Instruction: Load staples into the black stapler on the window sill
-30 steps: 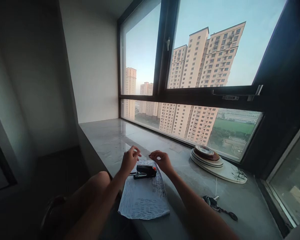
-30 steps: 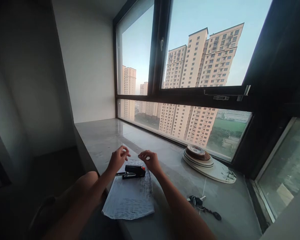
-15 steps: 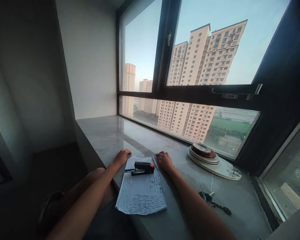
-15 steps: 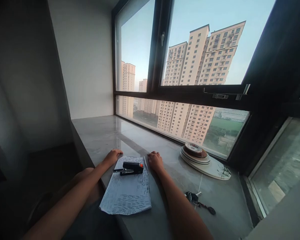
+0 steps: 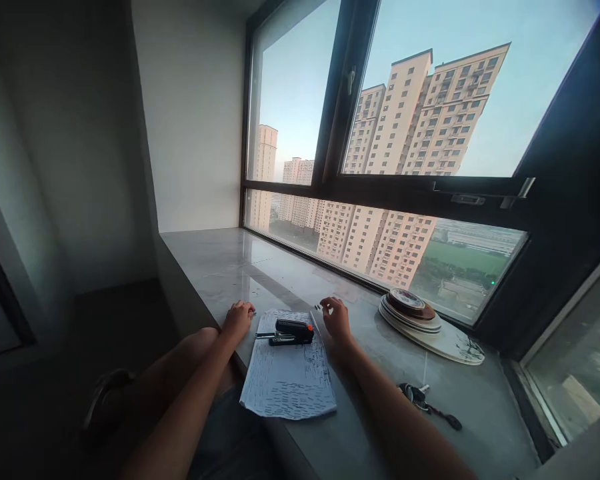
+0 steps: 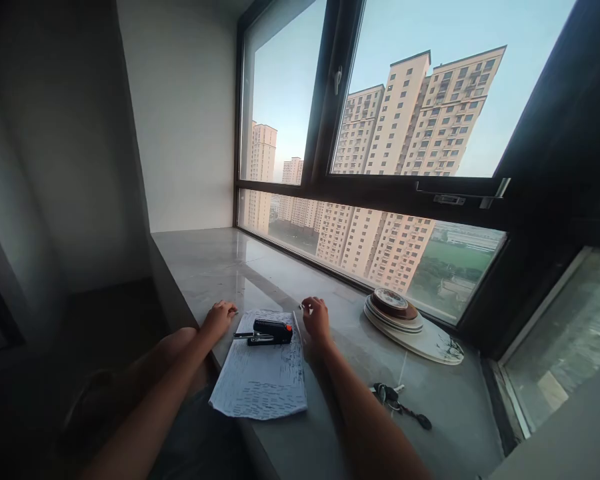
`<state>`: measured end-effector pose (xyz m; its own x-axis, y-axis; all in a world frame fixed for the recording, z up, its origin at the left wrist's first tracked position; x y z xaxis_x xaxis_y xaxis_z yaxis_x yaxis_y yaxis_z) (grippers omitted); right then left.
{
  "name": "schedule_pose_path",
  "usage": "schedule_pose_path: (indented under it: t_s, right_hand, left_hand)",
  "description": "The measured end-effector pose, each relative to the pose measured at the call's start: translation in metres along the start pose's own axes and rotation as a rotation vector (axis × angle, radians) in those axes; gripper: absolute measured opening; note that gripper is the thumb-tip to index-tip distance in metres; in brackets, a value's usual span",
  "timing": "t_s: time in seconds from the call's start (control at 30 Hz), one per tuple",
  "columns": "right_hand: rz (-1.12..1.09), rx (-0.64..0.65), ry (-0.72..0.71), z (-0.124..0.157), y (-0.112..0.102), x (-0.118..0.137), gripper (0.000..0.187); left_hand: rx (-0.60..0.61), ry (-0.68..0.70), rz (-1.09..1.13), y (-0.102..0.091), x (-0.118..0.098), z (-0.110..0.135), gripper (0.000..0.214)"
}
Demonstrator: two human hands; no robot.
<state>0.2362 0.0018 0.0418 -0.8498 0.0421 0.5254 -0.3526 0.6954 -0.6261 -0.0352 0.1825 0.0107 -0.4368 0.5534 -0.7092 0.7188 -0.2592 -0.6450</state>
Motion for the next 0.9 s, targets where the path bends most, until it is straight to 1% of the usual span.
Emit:
schedule_pose_path:
  t_s: [0.07, 0.17, 0.23, 0.3, 0.37, 0.47, 0.57, 0.67, 0.77, 0.9]
  right_hand:
    - [-0.09, 0.035, -0.141, 0.002, -0.001, 0.025, 0.026]
    - [-0.251, 0.196, -0.383, 0.011, 0.005, 0.062, 0.028]
    - [-0.297, 0.301, -0.471, 0.018, 0.012, 0.078, 0.03]
    - [-0.308, 0.373, -0.497, 0.023, 0.019, 0.085, 0.033]
    - [-0.321, 0.415, -0.492, 0.026, 0.024, 0.086, 0.036]
    - [-0.345, 0.474, -0.489, 0.027, 0.027, 0.084, 0.038]
    - [-0.316, 0.561, -0.521, 0.028, 0.031, 0.086, 0.038]
    - [-0.269, 0.59, -0.529, 0.029, 0.034, 0.086, 0.04]
    - [-0.261, 0.588, -0.528, 0.028, 0.036, 0.084, 0.041]
    - [-0.27, 0.596, -0.532, 0.028, 0.038, 0.081, 0.042]
  left_hand:
    - [-0.008, 0.019, 0.01, -0.001, -0.001, 0.005, 0.014]
    - [-0.017, 0.058, 0.026, -0.002, -0.004, 0.013, 0.016]
    - [-0.016, 0.083, 0.036, -0.001, -0.006, 0.018, 0.016]
    - [-0.012, 0.106, 0.045, -0.001, -0.009, 0.025, 0.013]
    - [-0.029, 0.143, 0.098, -0.002, -0.012, 0.034, 0.014]
    - [-0.072, 0.193, 0.277, -0.008, -0.012, 0.047, 0.022]
    - [-0.087, 0.173, 0.421, -0.014, -0.007, 0.057, 0.026]
    - [-0.077, 0.167, 0.423, -0.017, -0.008, 0.063, 0.028]
    - [-0.081, 0.173, 0.382, -0.017, -0.017, 0.068, 0.029]
    - [-0.108, 0.117, 0.336, -0.015, -0.028, 0.074, 0.03]
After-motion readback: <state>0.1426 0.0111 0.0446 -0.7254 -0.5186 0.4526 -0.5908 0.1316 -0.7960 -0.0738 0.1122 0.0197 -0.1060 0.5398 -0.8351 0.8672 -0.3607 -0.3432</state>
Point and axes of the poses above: each hand's wrist, its own z-axis away from the middle knuckle, its own y-axis out of the palm, x = y × z, the point moved 5 cm from there along -z, towards the middle knuckle, and after that the axes turned 9 degrees about x, right-handed, at the moved point
